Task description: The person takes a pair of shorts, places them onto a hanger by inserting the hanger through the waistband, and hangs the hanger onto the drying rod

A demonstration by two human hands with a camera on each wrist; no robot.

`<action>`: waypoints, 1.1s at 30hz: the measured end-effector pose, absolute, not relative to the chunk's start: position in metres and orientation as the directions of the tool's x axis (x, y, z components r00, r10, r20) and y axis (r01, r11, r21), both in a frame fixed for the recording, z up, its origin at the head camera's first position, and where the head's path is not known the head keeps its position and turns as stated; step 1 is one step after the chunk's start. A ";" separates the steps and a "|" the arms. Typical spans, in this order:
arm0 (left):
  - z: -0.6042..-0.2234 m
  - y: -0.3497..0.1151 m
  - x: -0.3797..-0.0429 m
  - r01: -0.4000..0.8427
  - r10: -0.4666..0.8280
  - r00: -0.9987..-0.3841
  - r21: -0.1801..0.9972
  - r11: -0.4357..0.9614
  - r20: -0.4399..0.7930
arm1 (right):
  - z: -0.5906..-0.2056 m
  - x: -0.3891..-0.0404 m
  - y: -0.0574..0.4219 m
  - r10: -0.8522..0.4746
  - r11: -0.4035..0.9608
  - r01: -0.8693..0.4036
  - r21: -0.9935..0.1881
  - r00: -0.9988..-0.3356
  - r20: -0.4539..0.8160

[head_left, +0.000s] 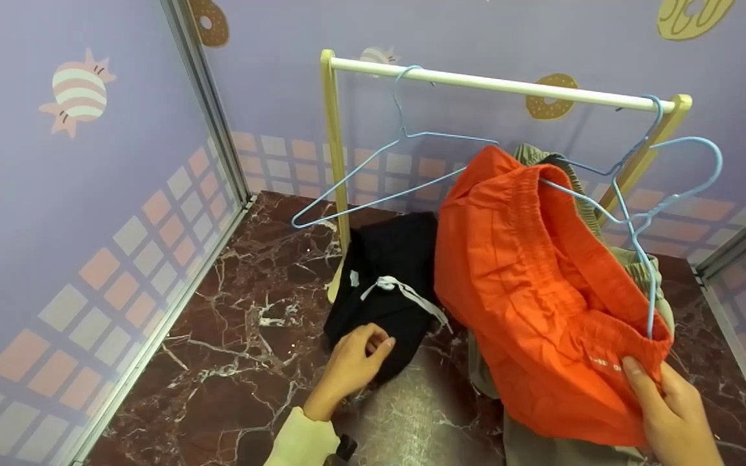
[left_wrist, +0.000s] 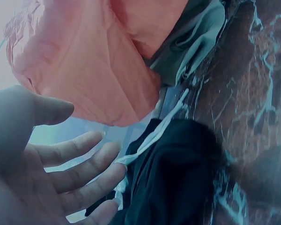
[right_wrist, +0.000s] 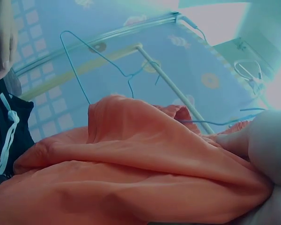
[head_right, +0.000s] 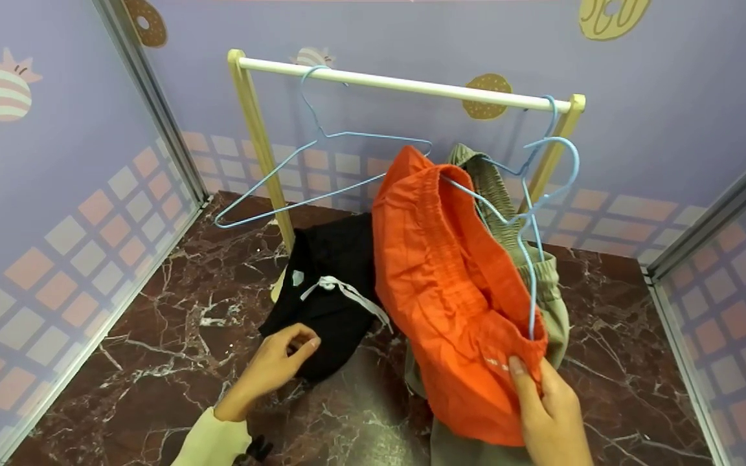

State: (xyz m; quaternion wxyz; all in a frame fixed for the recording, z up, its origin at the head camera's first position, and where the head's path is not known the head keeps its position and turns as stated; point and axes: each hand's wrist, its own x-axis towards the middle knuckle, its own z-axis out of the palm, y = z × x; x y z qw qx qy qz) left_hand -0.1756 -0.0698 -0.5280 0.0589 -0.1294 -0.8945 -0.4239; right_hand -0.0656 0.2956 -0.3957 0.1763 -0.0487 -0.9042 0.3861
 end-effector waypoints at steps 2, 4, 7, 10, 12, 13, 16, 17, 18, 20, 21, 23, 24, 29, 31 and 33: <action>-0.530 -0.074 -0.177 0.279 0.160 -0.960 0.736 0.617 0.229 | -0.394 -0.068 0.293 0.223 0.697 -0.048 -0.716 -0.934 0.280; -0.531 -0.077 -0.179 0.263 0.130 -0.963 0.734 0.626 0.234 | -0.392 -0.069 0.290 0.223 0.697 -0.045 -0.716 -0.935 0.277; -0.533 -0.083 -0.183 0.225 0.080 -0.971 0.740 0.634 0.227 | -0.390 -0.073 0.286 0.226 0.687 -0.049 -0.725 -0.934 0.278; -0.535 -0.089 -0.186 0.192 0.038 -0.975 0.753 0.630 0.217 | -0.387 -0.076 0.282 0.221 0.682 -0.061 -0.729 -0.932 0.285; -0.536 -0.093 -0.188 0.179 0.018 -0.976 0.758 0.627 0.216 | -0.385 -0.078 0.279 0.213 0.682 -0.067 -0.728 -0.934 0.286; -0.537 -0.095 -0.189 0.171 0.009 -0.977 0.761 0.626 0.213 | -0.384 -0.079 0.278 0.208 0.683 -0.070 -0.727 -0.936 0.284; -0.539 -0.100 -0.191 0.136 -0.018 -0.982 0.761 0.634 0.190 | -0.382 -0.081 0.276 0.185 0.683 -0.078 -0.726 -0.943 0.275; -0.539 -0.102 -0.191 0.125 -0.024 -0.983 0.762 0.635 0.182 | -0.381 -0.082 0.275 0.177 0.682 -0.083 -0.727 -0.945 0.274; -0.539 -0.103 -0.192 0.113 -0.030 -0.985 0.764 0.636 0.171 | -0.380 -0.084 0.274 0.171 0.679 -0.089 -0.728 -0.946 0.275; -0.540 -0.106 -0.192 0.095 -0.037 -0.987 0.760 0.643 0.155 | -0.379 -0.086 0.272 0.160 0.678 -0.097 -0.729 -0.948 0.276; -0.539 -0.106 -0.192 0.086 -0.040 -0.988 0.758 0.647 0.146 | -0.378 -0.087 0.271 0.157 0.679 -0.101 -0.728 -0.948 0.278; -0.539 -0.107 -0.192 0.071 -0.047 -0.990 0.748 0.660 0.136 | -0.377 -0.089 0.270 0.155 0.678 -0.108 -0.727 -0.946 0.286; -0.539 -0.108 -0.192 0.063 -0.052 -0.990 0.740 0.669 0.132 | -0.376 -0.091 0.269 0.153 0.677 -0.112 -0.727 -0.945 0.288; -0.539 -0.109 -0.189 0.028 -0.072 -0.991 0.714 0.699 0.109 | -0.374 -0.096 0.266 0.128 0.663 -0.136 -0.736 -0.948 0.291; -0.540 -0.110 -0.189 0.029 -0.067 -0.992 0.713 0.701 0.106 | -0.372 -0.098 0.265 0.119 0.666 -0.138 -0.733 -0.950 0.287; -0.541 -0.111 -0.189 0.023 -0.066 -0.993 0.714 0.700 0.098 | -0.371 -0.100 0.264 0.114 0.670 -0.135 -0.730 -0.953 0.281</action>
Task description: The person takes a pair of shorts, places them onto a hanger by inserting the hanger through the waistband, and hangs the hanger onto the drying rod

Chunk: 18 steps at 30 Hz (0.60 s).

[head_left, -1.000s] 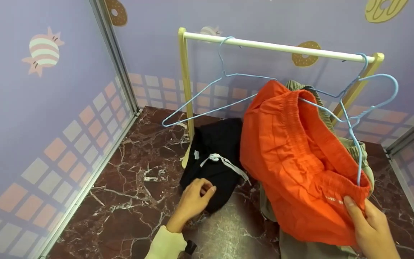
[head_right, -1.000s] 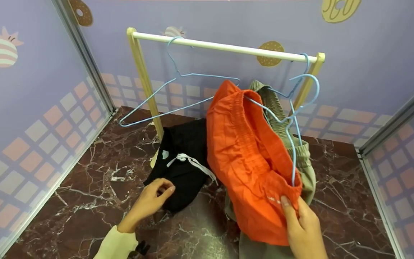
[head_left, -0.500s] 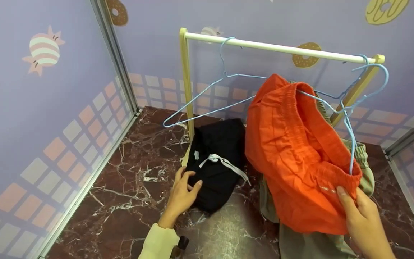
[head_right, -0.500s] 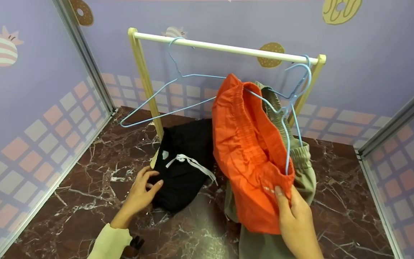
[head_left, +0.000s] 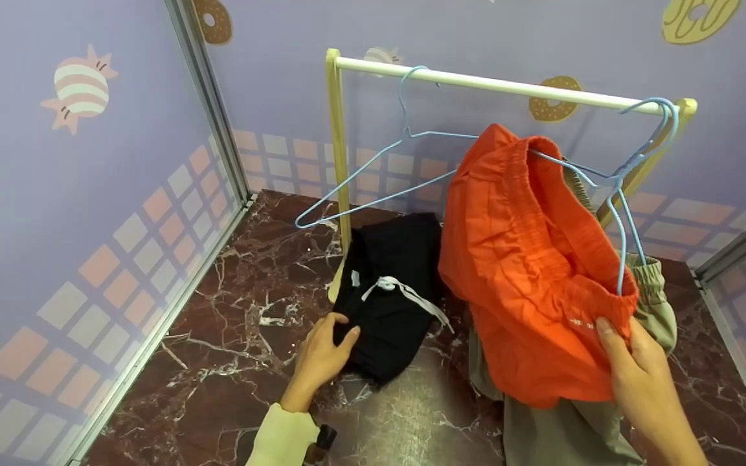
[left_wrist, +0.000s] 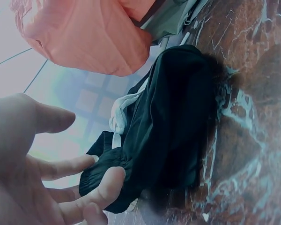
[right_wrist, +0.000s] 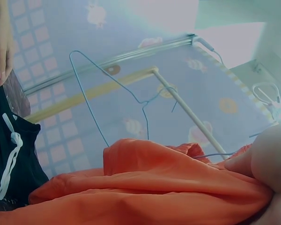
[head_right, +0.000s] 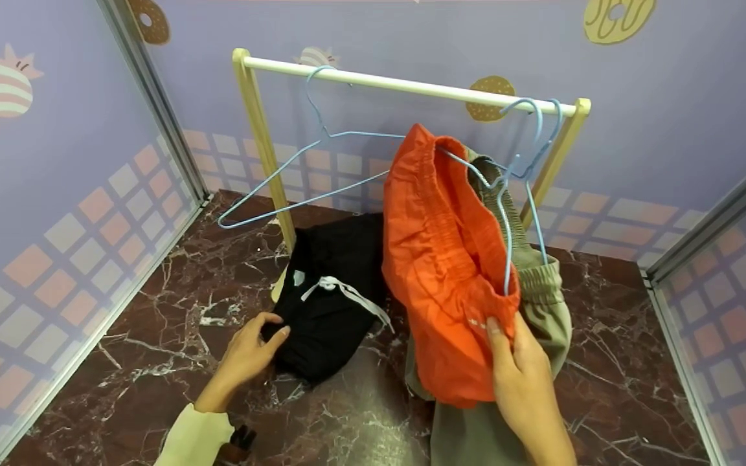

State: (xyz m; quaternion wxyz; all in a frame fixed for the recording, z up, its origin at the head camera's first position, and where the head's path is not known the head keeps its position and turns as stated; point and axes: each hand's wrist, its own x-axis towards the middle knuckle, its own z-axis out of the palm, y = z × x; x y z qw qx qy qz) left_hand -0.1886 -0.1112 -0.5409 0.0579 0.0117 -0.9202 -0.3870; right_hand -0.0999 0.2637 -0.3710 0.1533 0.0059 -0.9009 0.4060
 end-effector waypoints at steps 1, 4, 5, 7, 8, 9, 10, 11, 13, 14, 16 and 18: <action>-0.541 -0.112 -0.188 0.024 -0.064 -0.993 0.711 0.703 0.097 | -0.370 -0.101 0.263 0.111 0.674 -0.136 -0.726 -0.953 0.281; -0.541 -0.112 -0.188 0.020 -0.064 -0.994 0.702 0.711 0.092 | -0.369 -0.105 0.261 0.102 0.669 -0.143 -0.730 -0.955 0.280; -0.541 -0.112 -0.188 0.019 -0.063 -0.994 0.698 0.716 0.091 | -0.369 -0.107 0.261 0.101 0.661 -0.149 -0.735 -0.954 0.283; -0.541 -0.112 -0.188 0.020 -0.063 -0.994 0.693 0.721 0.093 | -0.369 -0.110 0.259 0.102 0.641 -0.164 -0.749 -0.950 0.295; -0.541 -0.112 -0.188 0.021 -0.063 -0.993 0.693 0.721 0.097 | -0.370 -0.112 0.258 0.102 0.632 -0.170 -0.756 -0.949 0.299; -0.540 -0.112 -0.188 0.027 -0.062 -0.993 0.694 0.720 0.103 | -0.370 -0.114 0.257 0.102 0.625 -0.177 -0.761 -0.947 0.304; -0.539 -0.111 -0.188 0.034 -0.060 -0.992 0.696 0.718 0.110 | -0.369 -0.116 0.256 0.100 0.615 -0.183 -0.767 -0.947 0.307; -0.538 -0.111 -0.188 0.044 -0.056 -0.991 0.700 0.713 0.119 | -0.369 -0.117 0.255 0.100 0.604 -0.187 -0.775 -0.947 0.307; -0.536 -0.110 -0.188 0.079 -0.040 -0.988 0.716 0.693 0.148 | -0.369 -0.120 0.254 0.093 0.590 -0.194 -0.784 -0.948 0.305; -0.535 -0.109 -0.188 0.100 -0.030 -0.986 0.727 0.680 0.164 | -0.369 -0.122 0.254 0.088 0.583 -0.197 -0.788 -0.949 0.303; -0.533 -0.107 -0.187 0.146 -0.005 -0.981 0.749 0.646 0.196 | -0.368 -0.125 0.252 0.081 0.567 -0.203 -0.799 -0.951 0.298; -0.530 -0.105 -0.187 0.190 0.021 -0.975 0.773 0.606 0.223 | -0.367 -0.128 0.250 0.081 0.559 -0.205 -0.803 -0.951 0.299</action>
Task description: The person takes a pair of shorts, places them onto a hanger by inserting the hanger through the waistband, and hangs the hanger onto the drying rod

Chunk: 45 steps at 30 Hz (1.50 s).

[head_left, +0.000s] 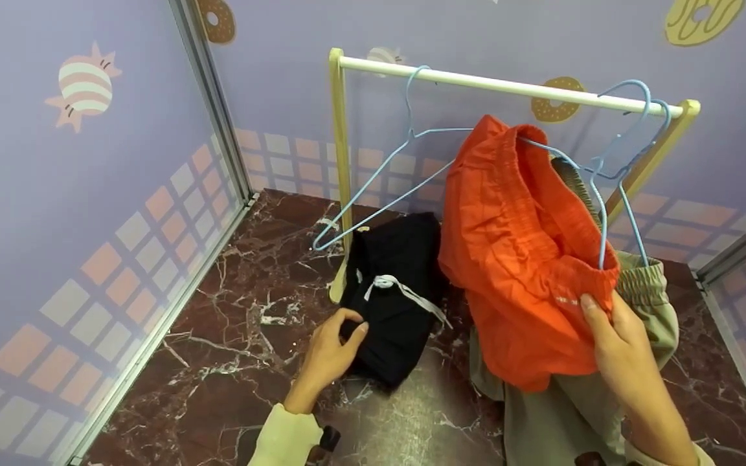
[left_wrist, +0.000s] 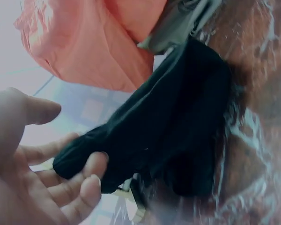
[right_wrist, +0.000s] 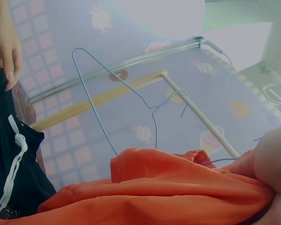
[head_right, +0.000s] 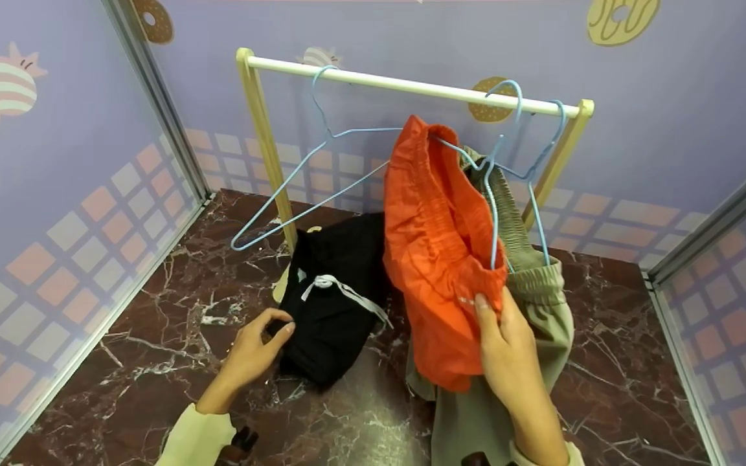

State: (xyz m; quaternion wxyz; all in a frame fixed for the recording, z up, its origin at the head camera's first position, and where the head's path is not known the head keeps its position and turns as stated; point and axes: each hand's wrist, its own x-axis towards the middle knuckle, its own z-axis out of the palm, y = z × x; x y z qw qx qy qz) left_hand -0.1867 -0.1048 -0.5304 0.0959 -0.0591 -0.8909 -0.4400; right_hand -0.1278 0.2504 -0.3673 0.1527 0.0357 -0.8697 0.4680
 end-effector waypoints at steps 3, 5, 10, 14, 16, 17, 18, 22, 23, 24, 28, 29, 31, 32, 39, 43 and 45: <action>-0.525 -0.100 -0.185 0.235 0.049 -0.967 0.804 0.546 0.249 | -0.365 -0.132 0.247 0.075 0.545 -0.212 -0.811 -0.951 0.300; -0.522 -0.096 -0.183 0.251 0.060 -0.965 0.824 0.508 0.256 | -0.365 -0.135 0.245 0.068 0.538 -0.222 -0.813 -0.950 0.305; -0.512 -0.089 -0.178 0.277 0.065 -0.959 0.860 0.428 0.276 | -0.364 -0.141 0.242 0.051 0.531 -0.243 -0.812 -0.947 0.317; -0.506 -0.086 -0.173 0.315 0.080 -0.948 0.862 0.398 0.309 | -0.363 -0.145 0.239 0.045 0.530 -0.239 -0.814 -0.950 0.309; -0.504 -0.084 -0.172 0.330 0.093 -0.943 0.862 0.384 0.320 | -0.362 -0.147 0.238 0.036 0.523 -0.238 -0.819 -0.953 0.301; -0.503 -0.084 -0.171 0.336 0.100 -0.941 0.863 0.377 0.322 | -0.362 -0.148 0.237 0.032 0.520 -0.238 -0.820 -0.954 0.297; -0.502 -0.083 -0.170 0.339 0.104 -0.940 0.865 0.370 0.324 | -0.362 -0.149 0.237 0.030 0.520 -0.236 -0.821 -0.955 0.294; -0.499 -0.080 -0.167 0.352 0.112 -0.936 0.868 0.351 0.334 | -0.361 -0.154 0.234 0.022 0.512 -0.236 -0.826 -0.957 0.288; -0.498 -0.079 -0.167 0.355 0.112 -0.935 0.868 0.348 0.337 | -0.361 -0.156 0.233 0.022 0.508 -0.235 -0.829 -0.958 0.286; -0.498 -0.079 -0.166 0.359 0.113 -0.933 0.867 0.346 0.341 | -0.360 -0.157 0.233 0.023 0.501 -0.234 -0.833 -0.959 0.283; -0.496 -0.076 -0.163 0.370 0.119 -0.929 0.869 0.328 0.351 | -0.359 -0.162 0.230 0.021 0.472 -0.228 -0.852 -0.963 0.269; -0.496 -0.076 -0.163 0.371 0.120 -0.928 0.870 0.324 0.352 | -0.359 -0.163 0.229 0.020 0.464 -0.227 -0.856 -0.964 0.266; -0.496 -0.075 -0.162 0.381 0.124 -0.925 0.870 0.314 0.360 | -0.359 -0.165 0.228 0.015 0.456 -0.224 -0.861 -0.966 0.259; -0.496 -0.075 -0.162 0.383 0.124 -0.924 0.871 0.307 0.362 | -0.359 -0.166 0.227 0.013 0.456 -0.222 -0.862 -0.967 0.256; -0.494 -0.072 -0.158 0.384 0.126 -0.923 0.881 0.276 0.363 | -0.358 -0.177 0.222 -0.006 0.482 -0.174 -0.859 -0.981 0.196; -0.493 -0.070 -0.156 0.386 0.128 -0.922 0.881 0.273 0.364 | -0.360 -0.183 0.220 -0.008 0.491 -0.132 -0.861 -0.989 0.148; -0.493 -0.070 -0.155 0.388 0.129 -0.922 0.881 0.272 0.366 | -0.362 -0.185 0.219 -0.007 0.493 -0.118 -0.862 -0.991 0.132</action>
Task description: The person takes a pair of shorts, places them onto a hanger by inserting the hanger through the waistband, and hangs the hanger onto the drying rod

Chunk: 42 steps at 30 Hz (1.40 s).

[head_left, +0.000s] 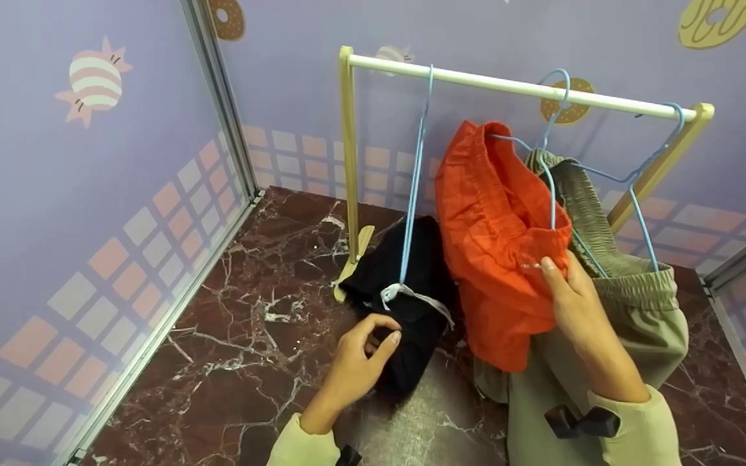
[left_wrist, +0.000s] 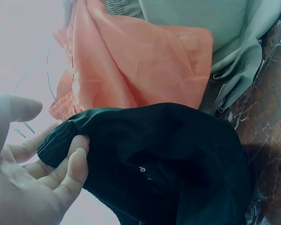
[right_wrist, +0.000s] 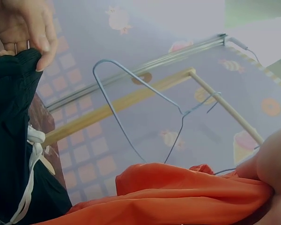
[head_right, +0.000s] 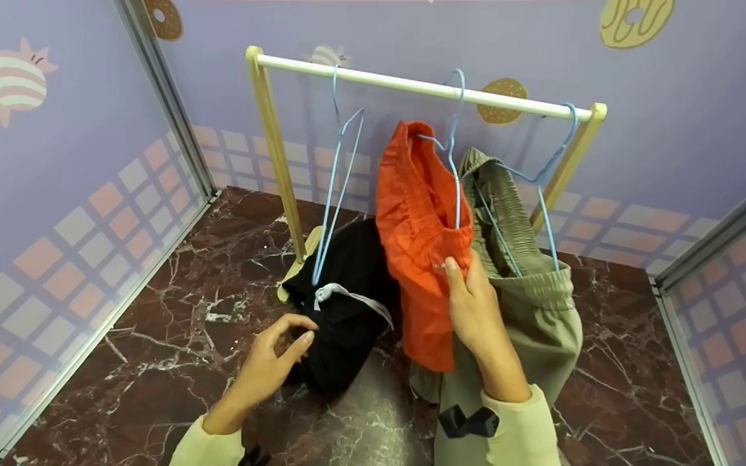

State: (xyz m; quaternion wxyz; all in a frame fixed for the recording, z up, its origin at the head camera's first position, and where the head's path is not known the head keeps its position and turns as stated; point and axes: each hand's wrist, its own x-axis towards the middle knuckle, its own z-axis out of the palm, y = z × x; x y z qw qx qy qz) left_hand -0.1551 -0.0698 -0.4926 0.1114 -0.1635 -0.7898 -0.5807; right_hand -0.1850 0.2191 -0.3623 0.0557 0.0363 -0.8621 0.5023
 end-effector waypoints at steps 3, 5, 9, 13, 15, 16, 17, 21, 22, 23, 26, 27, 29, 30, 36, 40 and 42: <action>-0.492 -0.068 -0.153 0.384 0.136 -0.923 0.883 0.269 0.360 | -0.366 -0.187 0.220 -0.006 0.491 -0.108 -0.864 -0.993 0.121; -0.490 -0.067 -0.152 0.378 0.143 -0.925 0.888 0.262 0.352 | -0.369 -0.187 0.221 -0.008 0.494 -0.106 -0.863 -0.993 0.117; -0.487 -0.065 -0.150 0.375 0.150 -0.926 0.894 0.246 0.348 | -0.373 -0.187 0.222 -0.010 0.502 -0.101 -0.859 -0.994 0.111; -0.484 -0.063 -0.149 0.378 0.156 -0.924 0.896 0.234 0.349 | -0.375 -0.186 0.222 -0.025 0.491 -0.092 -0.866 -0.995 0.092; -0.484 -0.062 -0.148 0.375 0.160 -0.925 0.898 0.231 0.345 | -0.376 -0.185 0.223 -0.035 0.489 -0.091 -0.867 -0.996 0.085; -0.484 -0.062 -0.148 0.374 0.162 -0.925 0.898 0.230 0.344 | -0.376 -0.185 0.223 -0.040 0.486 -0.092 -0.869 -0.996 0.083; -0.484 -0.062 -0.148 0.372 0.163 -0.926 0.900 0.226 0.341 | -0.377 -0.184 0.224 -0.043 0.491 -0.093 -0.866 -0.996 0.082; -0.478 -0.060 -0.146 0.375 0.166 -0.923 0.905 0.198 0.347 | -0.380 -0.181 0.226 -0.027 0.528 -0.097 -0.843 -0.995 0.097; -0.477 -0.059 -0.146 0.375 0.166 -0.923 0.907 0.190 0.347 | -0.381 -0.180 0.226 -0.023 0.535 -0.099 -0.839 -0.994 0.103; -0.477 -0.059 -0.145 0.373 0.166 -0.924 0.909 0.183 0.345 | -0.382 -0.179 0.227 -0.019 0.544 -0.101 -0.833 -0.994 0.108; -0.475 -0.058 -0.144 0.370 0.171 -0.924 0.912 0.176 0.342 | -0.385 -0.174 0.227 -0.020 0.553 -0.120 -0.825 -0.991 0.131; -0.474 -0.057 -0.143 0.366 0.174 -0.925 0.915 0.171 0.337 | -0.385 -0.173 0.227 -0.023 0.552 -0.128 -0.824 -0.990 0.139; -0.472 -0.057 -0.142 0.365 0.183 -0.924 0.919 0.152 0.336 | -0.386 -0.169 0.226 -0.032 0.547 -0.148 -0.824 -0.987 0.157; -0.468 -0.056 -0.141 0.364 0.188 -0.923 0.921 0.140 0.336 | -0.386 -0.167 0.226 -0.033 0.547 -0.156 -0.822 -0.986 0.166; -0.445 -0.054 -0.131 0.336 0.221 -0.924 0.938 0.082 0.312 | -0.382 -0.155 0.220 -0.024 0.535 -0.196 -0.822 -0.976 0.217; -0.441 -0.053 -0.129 0.306 0.243 -0.928 0.950 0.064 0.282 | -0.378 -0.146 0.214 0.079 0.487 -0.235 -0.841 -0.947 0.310; -0.441 -0.053 -0.129 0.304 0.252 -0.926 0.951 0.057 0.281 | -0.376 -0.141 0.210 0.143 0.427 -0.299 -0.854 -0.910 0.390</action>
